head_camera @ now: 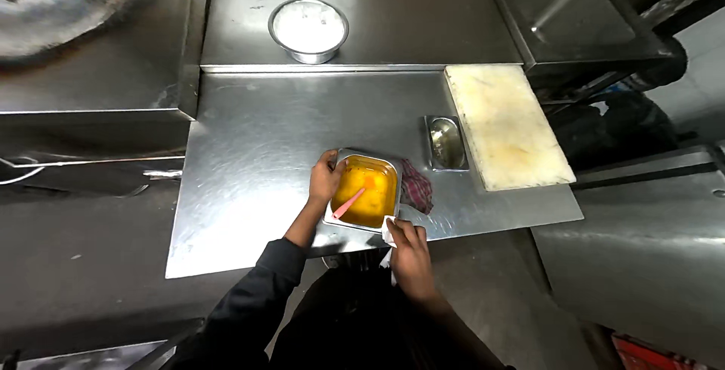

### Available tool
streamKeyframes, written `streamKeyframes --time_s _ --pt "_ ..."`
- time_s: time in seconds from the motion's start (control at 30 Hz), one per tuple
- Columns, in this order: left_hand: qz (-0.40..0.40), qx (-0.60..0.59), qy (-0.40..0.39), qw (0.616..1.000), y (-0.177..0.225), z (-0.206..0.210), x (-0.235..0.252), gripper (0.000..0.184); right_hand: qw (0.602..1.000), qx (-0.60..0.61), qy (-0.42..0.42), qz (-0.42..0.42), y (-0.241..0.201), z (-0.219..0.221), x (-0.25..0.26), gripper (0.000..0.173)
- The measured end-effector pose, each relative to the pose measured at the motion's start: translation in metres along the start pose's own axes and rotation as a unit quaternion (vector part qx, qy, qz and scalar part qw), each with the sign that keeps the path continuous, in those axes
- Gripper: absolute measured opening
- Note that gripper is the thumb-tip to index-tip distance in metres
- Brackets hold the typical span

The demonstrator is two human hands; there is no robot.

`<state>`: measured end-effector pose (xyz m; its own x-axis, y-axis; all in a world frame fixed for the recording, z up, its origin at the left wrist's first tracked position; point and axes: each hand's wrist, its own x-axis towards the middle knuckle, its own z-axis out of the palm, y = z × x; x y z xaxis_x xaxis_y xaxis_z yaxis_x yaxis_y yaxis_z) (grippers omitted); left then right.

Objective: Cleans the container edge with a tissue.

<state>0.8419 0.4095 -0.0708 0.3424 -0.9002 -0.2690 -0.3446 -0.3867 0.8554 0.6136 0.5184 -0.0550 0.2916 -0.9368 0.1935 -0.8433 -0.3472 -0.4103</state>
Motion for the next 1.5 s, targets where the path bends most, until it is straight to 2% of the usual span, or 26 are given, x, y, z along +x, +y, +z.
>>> streamKeyframes --time_s 0.17,0.37,0.53,0.67,0.8,0.87,1.0,1.17,1.23,1.27,1.3,1.4,1.43,1.5 --pt "-0.064 -0.057 0.052 0.995 -0.004 0.006 -0.018 0.049 0.999 -0.028 0.02 0.018 -0.001 0.006 0.002 0.046" --pt "-0.079 -0.084 0.124 0.986 -0.006 0.015 -0.033 0.056 0.998 -0.033 0.049 0.014 0.004 0.019 0.0 0.051" --pt "-0.093 -0.114 0.173 0.974 -0.012 0.026 -0.046 0.054 0.998 0.02 0.056 -0.016 -0.009 0.034 -0.011 0.054" --pt "-0.125 -0.164 0.207 0.956 -0.011 0.035 -0.056 0.052 0.993 0.074 0.084 -0.027 -0.001 0.04 -0.009 0.047" --pt "-0.163 -0.268 0.193 0.93 -0.008 0.036 -0.074 0.053 0.983 0.15 0.107 -0.02 0.014 0.04 -0.006 0.045" --pt "-0.196 -0.319 0.161 0.913 -0.007 0.035 -0.089 0.055 0.975 0.189 0.114 -0.015 0.015 0.041 -0.011 0.043" --pt "-0.261 -0.399 0.134 0.869 0.009 0.033 -0.105 0.053 0.966 0.227 0.127 0.002 0.02 0.039 -0.022 0.042" --pt "-0.307 -0.44 0.107 0.837 0.018 0.029 -0.116 0.045 0.969 0.223 0.1 0.026 0.018 0.023 -0.026 0.042" --pt "-0.312 -0.446 0.096 0.834 0.018 0.028 -0.118 0.044 0.959 0.268 0.073 0.057 0.019 0.012 -0.024 0.038" --pt "-0.313 -0.45 0.089 0.832 0.017 0.026 -0.12 0.046 0.94 0.324 0.048 0.094 0.019 0.004 -0.022 0.035" --pt "-0.314 -0.453 0.083 0.83 0.015 0.024 -0.12 0.046 0.904 0.4 0.021 0.148 0.02 -0.005 -0.021 0.031" --pt "-0.307 -0.453 0.072 0.834 0.01 0.019 -0.125 0.052 0.722 0.621 -0.006 0.307 0.03 -0.024 -0.02 0.027" --pt "-0.291 -0.433 0.076 0.85 0.008 0.018 -0.129 0.055 0.675 0.657 0.007 0.334 0.034 -0.026 -0.02 0.028" --pt "-0.217 -0.352 0.101 0.905 -0.002 0.011 -0.138 0.061 0.623 0.692 0.034 0.364 0.038 -0.028 -0.017 0.029"
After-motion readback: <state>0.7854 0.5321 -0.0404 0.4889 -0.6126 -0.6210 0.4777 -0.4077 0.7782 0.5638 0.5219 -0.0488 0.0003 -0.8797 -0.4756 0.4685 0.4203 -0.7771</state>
